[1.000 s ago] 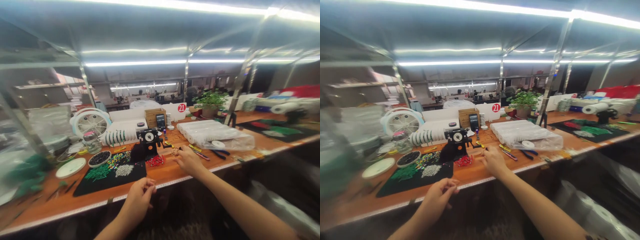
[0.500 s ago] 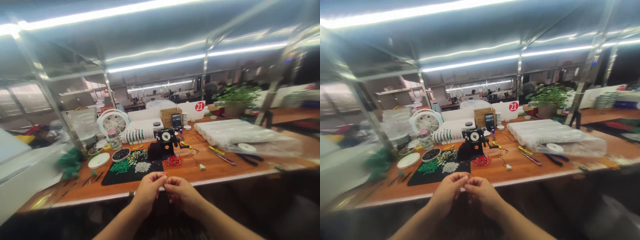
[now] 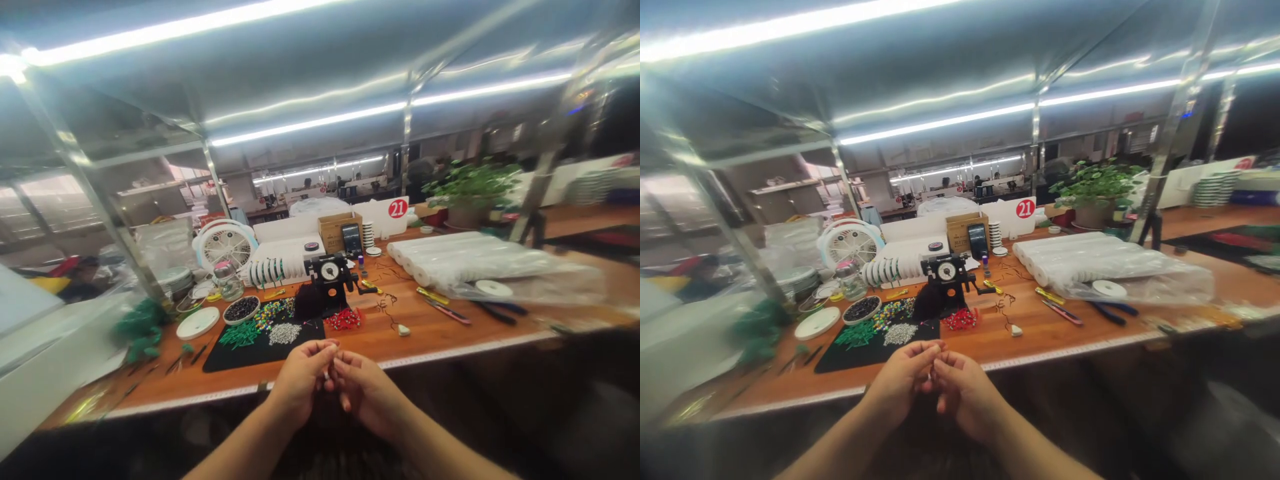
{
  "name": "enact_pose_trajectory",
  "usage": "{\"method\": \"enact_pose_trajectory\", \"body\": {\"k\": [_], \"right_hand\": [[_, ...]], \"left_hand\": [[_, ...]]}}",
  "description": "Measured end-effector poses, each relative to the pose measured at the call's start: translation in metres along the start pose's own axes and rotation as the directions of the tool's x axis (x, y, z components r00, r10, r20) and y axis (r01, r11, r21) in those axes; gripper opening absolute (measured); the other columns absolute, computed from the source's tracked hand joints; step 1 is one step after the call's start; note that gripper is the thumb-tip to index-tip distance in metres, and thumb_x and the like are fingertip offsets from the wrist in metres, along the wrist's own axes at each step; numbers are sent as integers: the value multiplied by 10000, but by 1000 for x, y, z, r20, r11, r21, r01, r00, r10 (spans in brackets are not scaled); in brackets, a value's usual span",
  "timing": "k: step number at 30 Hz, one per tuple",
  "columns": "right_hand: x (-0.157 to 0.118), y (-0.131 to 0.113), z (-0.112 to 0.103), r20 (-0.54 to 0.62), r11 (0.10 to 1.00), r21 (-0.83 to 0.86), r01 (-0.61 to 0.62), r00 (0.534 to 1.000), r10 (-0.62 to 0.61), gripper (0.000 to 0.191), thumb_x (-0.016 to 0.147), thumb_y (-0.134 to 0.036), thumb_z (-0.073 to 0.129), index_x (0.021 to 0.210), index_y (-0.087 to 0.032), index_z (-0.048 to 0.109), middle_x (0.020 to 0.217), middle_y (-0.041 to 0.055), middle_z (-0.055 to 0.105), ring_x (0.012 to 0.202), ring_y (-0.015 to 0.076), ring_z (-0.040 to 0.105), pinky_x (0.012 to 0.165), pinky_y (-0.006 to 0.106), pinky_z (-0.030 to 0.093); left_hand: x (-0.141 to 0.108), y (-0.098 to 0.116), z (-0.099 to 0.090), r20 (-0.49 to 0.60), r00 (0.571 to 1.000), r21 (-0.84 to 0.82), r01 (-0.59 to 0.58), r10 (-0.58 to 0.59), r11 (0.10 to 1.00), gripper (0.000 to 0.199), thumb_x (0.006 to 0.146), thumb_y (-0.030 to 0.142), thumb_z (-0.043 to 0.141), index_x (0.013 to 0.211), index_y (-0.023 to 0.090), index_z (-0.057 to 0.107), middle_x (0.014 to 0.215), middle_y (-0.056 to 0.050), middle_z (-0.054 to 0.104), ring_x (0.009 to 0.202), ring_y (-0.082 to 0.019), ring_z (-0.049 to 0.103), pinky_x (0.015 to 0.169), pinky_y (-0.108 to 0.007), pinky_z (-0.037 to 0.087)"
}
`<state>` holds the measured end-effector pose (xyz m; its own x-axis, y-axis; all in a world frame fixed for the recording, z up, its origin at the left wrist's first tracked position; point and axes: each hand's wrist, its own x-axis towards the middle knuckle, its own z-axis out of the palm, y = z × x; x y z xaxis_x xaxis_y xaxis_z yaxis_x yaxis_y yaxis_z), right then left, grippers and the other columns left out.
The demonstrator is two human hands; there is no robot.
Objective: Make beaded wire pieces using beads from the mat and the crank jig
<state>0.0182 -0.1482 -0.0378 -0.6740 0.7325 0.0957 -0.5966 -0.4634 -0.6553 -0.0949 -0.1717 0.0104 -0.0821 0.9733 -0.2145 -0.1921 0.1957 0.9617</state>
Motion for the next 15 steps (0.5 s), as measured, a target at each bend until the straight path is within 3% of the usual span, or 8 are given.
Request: {"method": "enact_pose_trajectory", "body": {"k": [2,4,7,9,11,13,15], "right_hand": [[-1,2,-2,-34,1000,-9,4,999,-4,258,698,-332,731,739,-131,576,602,-20,555,461,47,480,358,122,330],[-2,1,-5,-64,997,-74,-3,998,-1,305,693,-376,721,656,-144,527,511,-56,504,350,18,355,324,134,272],[3,-10,-13,-129,943,-331,28,989,-75,326,707,-440,671,656,-168,501,474,-69,487,297,22,264,299,168,191],[9,-21,-23,-160,817,-566,112,957,-242,297,750,-444,610,670,-179,500,481,-65,478,326,44,301,335,188,224],[17,-30,-33,-133,629,-759,169,905,-404,275,782,-413,558,647,-181,501,506,-47,479,409,73,377,417,212,299],[25,-36,-44,-102,505,-847,165,883,-459,252,780,-374,541,624,-179,507,541,-23,507,495,103,432,499,235,342],[30,-37,-51,-98,480,-866,137,896,-433,226,764,-346,542,617,-175,516,544,-14,528,517,118,449,518,245,345]], "left_hand": [[-1,-2,1,32,999,31,-19,18,999,349,636,371,718,846,111,618,660,-22,592,437,-83,493,413,-200,347],[3,1,-1,34,996,260,-93,87,961,311,722,392,627,871,119,619,699,-42,622,470,-106,526,439,-220,387],[23,17,-10,8,969,694,-184,247,696,218,788,320,544,865,142,643,787,-61,668,641,-169,607,563,-261,463],[47,32,-23,-35,940,787,-183,340,590,126,783,223,551,831,155,646,845,-63,670,826,-200,609,746,-290,456],[76,46,-38,-79,916,864,-133,393,486,85,764,164,582,821,143,641,935,-90,657,947,-223,575,874,-332,402],[102,55,-51,-116,915,915,-53,387,400,58,761,170,616,792,124,634,922,-101,654,956,-233,573,891,-381,397],[123,59,-59,-152,918,942,23,366,334,122,793,243,616,818,123,621,930,-70,646,941,-220,582,876,-423,419]]}}
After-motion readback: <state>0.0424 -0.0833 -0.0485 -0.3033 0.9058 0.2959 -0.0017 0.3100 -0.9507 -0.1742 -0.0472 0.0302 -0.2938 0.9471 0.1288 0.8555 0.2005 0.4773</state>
